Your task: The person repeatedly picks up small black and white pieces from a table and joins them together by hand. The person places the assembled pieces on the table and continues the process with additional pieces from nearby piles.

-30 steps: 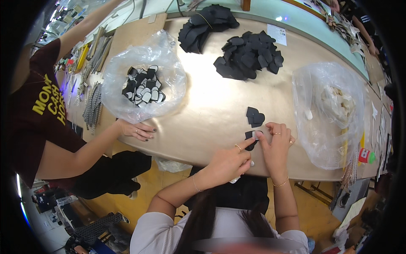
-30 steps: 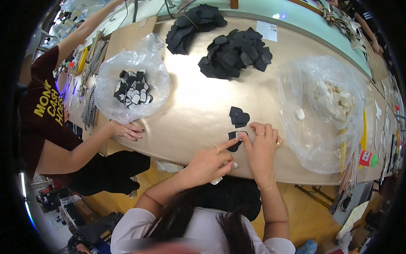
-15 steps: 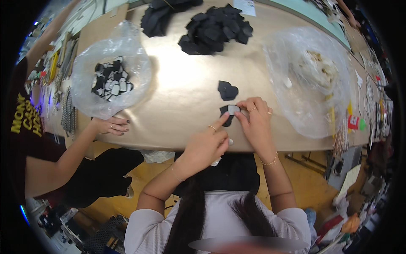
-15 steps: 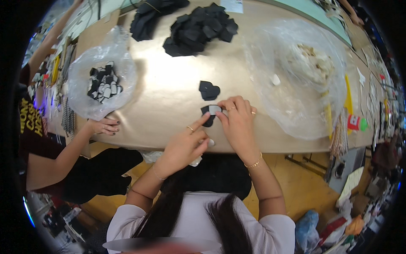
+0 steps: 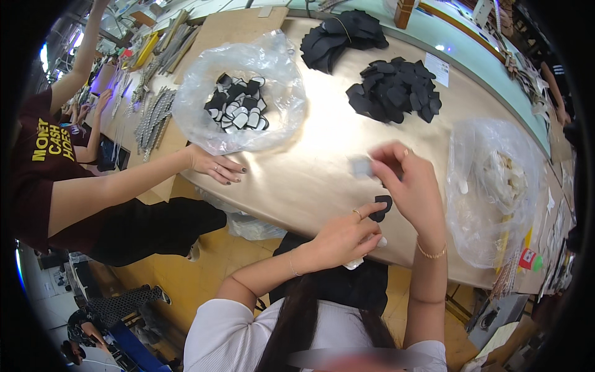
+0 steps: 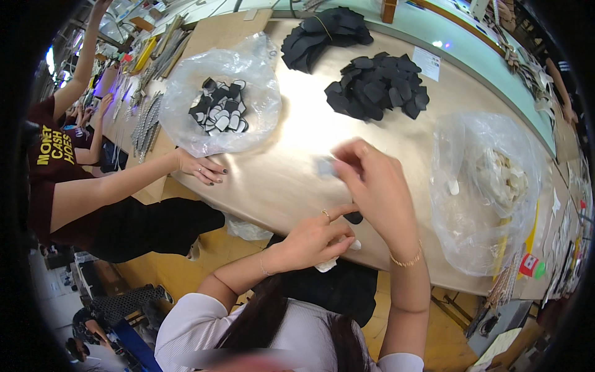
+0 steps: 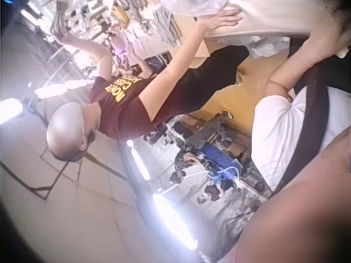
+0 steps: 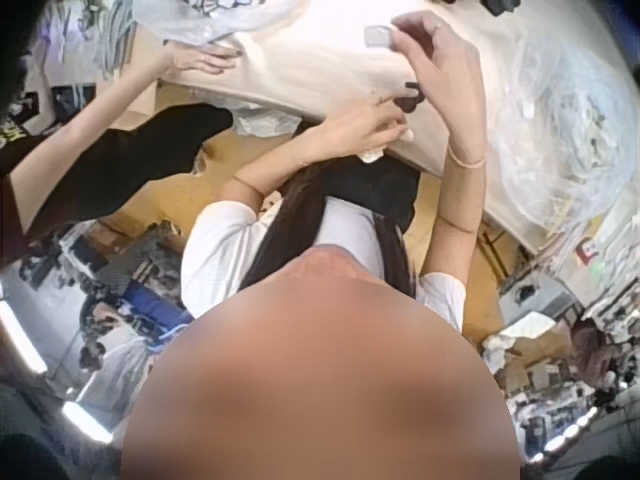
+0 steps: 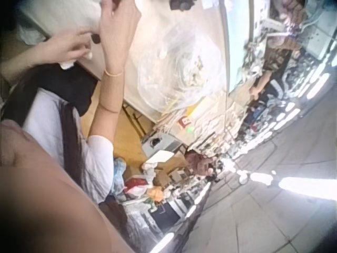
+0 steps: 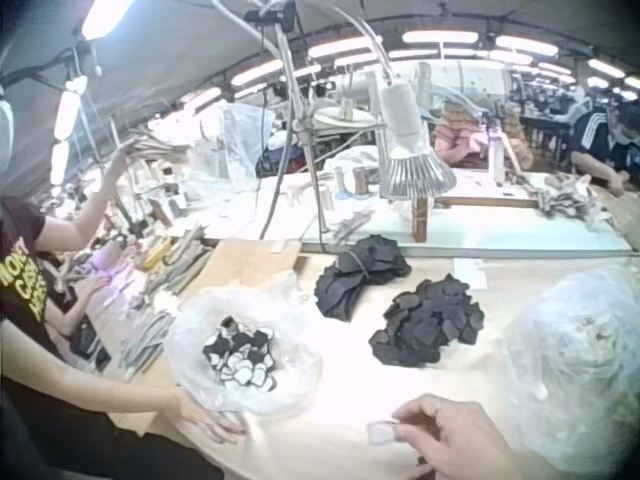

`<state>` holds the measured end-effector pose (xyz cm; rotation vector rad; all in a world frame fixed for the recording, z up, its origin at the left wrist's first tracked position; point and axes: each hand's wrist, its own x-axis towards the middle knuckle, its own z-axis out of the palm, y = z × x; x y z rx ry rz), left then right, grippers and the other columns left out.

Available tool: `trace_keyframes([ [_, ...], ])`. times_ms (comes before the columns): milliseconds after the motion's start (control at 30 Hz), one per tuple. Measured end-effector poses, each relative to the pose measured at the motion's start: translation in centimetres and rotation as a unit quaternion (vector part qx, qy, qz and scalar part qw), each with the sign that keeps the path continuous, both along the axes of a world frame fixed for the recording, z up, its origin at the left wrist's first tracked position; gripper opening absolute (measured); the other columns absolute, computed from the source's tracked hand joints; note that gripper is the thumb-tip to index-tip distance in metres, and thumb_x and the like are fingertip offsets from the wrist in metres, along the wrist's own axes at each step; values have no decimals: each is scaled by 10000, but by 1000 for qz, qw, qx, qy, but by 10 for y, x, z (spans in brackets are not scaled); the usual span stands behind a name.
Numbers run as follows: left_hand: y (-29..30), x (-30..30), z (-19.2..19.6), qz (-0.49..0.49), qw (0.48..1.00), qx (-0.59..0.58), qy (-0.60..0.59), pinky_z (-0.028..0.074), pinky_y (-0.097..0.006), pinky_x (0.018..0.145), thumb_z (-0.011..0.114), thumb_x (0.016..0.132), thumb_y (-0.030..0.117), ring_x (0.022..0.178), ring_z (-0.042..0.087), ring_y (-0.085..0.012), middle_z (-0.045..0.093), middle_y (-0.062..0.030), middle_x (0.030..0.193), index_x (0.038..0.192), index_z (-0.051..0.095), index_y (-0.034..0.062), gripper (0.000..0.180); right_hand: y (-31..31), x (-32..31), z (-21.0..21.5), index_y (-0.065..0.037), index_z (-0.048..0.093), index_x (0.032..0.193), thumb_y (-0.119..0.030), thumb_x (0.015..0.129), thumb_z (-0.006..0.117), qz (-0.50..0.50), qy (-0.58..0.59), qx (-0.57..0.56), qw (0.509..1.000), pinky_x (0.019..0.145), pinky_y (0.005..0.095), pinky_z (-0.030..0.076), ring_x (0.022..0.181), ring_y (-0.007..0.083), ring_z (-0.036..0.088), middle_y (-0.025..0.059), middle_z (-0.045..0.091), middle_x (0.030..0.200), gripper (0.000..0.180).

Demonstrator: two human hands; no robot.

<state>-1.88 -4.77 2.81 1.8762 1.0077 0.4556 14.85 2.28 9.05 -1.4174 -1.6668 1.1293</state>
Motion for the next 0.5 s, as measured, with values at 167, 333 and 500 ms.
trace_keyframes([
  [167, 7, -13, -5, 26, 994, -29, -104, 550, -362, 721, 609, 996, 230, 736, 704, -194, 676, -100, 1140, 959, 689, 39, 211, 7, -28, 13, -26, 703, 1177, -25, 934, 660, -23, 52, 66, 996, 714, 260, 532, 882, 157, 719, 88, 719, 1030, 247],
  [333, 20, -29, -10, 114, 815, -482, -302, 523, -249, 607, 594, 1036, 258, 680, 654, -100, 696, -54, 840, 1031, 676, 80, 196, -27, 6, -13, -42, 728, 1141, 74, 904, 610, 33, 50, 69, 996, 762, 278, 536, 876, 183, 690, 103, 694, 1084, 289],
  [500, 24, -26, -1, 127, 783, -524, -309, 473, -223, 414, 588, 1038, 267, 466, 585, -91, 658, -32, 703, 1024, 653, 87, 193, -61, 25, -36, -31, 718, 1152, 120, 874, 626, 38, 89, 54, 994, 836, 304, 560, 937, 194, 687, 131, 645, 1206, 329],
])
